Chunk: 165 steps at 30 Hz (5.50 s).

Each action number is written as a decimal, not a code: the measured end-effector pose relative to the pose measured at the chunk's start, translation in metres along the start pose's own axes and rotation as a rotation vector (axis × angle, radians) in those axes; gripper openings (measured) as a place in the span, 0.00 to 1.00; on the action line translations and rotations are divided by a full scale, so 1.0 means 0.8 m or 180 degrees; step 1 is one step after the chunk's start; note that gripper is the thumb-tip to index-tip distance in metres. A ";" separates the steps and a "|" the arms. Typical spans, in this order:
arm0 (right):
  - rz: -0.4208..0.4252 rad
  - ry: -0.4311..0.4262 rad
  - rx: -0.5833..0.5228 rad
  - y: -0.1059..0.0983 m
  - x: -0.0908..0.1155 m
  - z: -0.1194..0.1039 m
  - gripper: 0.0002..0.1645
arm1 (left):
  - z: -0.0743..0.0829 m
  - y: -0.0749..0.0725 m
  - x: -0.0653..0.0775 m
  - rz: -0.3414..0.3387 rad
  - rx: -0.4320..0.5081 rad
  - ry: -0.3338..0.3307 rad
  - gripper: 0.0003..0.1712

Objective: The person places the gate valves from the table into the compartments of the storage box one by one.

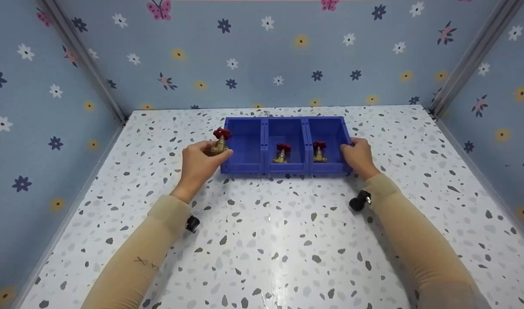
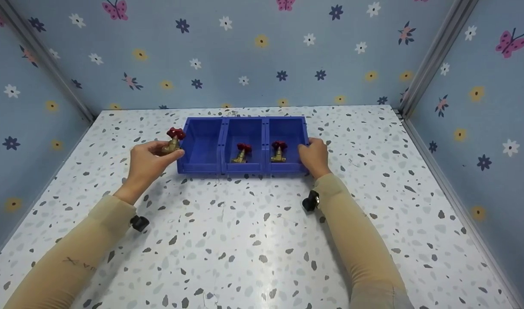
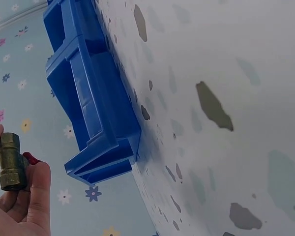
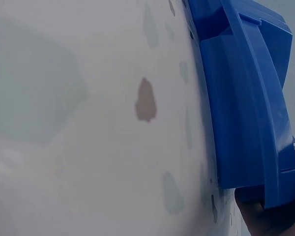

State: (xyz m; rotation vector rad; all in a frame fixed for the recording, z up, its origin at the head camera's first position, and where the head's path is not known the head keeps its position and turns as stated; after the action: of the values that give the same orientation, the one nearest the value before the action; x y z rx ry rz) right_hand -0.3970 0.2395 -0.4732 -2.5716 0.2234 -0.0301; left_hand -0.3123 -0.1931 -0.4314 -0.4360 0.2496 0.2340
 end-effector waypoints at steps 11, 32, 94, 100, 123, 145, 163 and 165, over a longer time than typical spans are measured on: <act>0.0141 -0.0110 0.0087 0.001 0.005 -0.003 0.09 | 0.004 0.012 -0.003 -0.0043 -0.0040 0.0064 0.28; 0.0138 -0.0083 0.0027 0.001 0.005 -0.004 0.11 | 0.006 0.025 -0.010 -0.0114 -0.0119 -0.0043 0.30; 0.0106 -0.0029 0.0101 0.002 0.003 -0.002 0.18 | 0.009 0.087 -0.032 -0.0152 -0.0251 -0.0432 0.30; 0.0171 -0.0060 0.0058 0.002 0.005 -0.001 0.14 | 0.009 0.096 -0.032 -0.0145 -0.0332 -0.0435 0.23; 0.0126 -0.0012 0.0019 0.002 0.004 0.000 0.14 | 0.003 0.113 -0.034 0.0086 -0.0529 -0.0416 0.24; 0.0193 -0.0126 0.0085 0.002 0.001 0.003 0.11 | -0.005 0.124 -0.044 0.0057 -0.0953 -0.0575 0.15; 0.0116 0.0087 0.0053 0.003 0.002 0.002 0.18 | -0.004 0.127 -0.043 -0.0009 -0.1122 -0.0576 0.16; 0.0106 0.0100 0.0026 0.003 0.002 0.001 0.19 | -0.004 0.127 -0.044 -0.0020 -0.1142 -0.0571 0.18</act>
State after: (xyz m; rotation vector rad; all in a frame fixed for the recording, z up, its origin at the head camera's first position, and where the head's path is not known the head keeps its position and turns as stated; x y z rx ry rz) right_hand -0.3960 0.2375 -0.4754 -2.5601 0.2773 -0.0588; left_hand -0.3740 -0.1108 -0.4637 -0.7665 0.0285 0.3115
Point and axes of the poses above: each hand's wrist, its own x-axis away from the middle knuckle, its own y-axis out of the palm, z = x × y, the point moved 3 cm from there along -x, towards the middle knuckle, and after that the axes turned 1 degree about z, right-handed, at the moved point
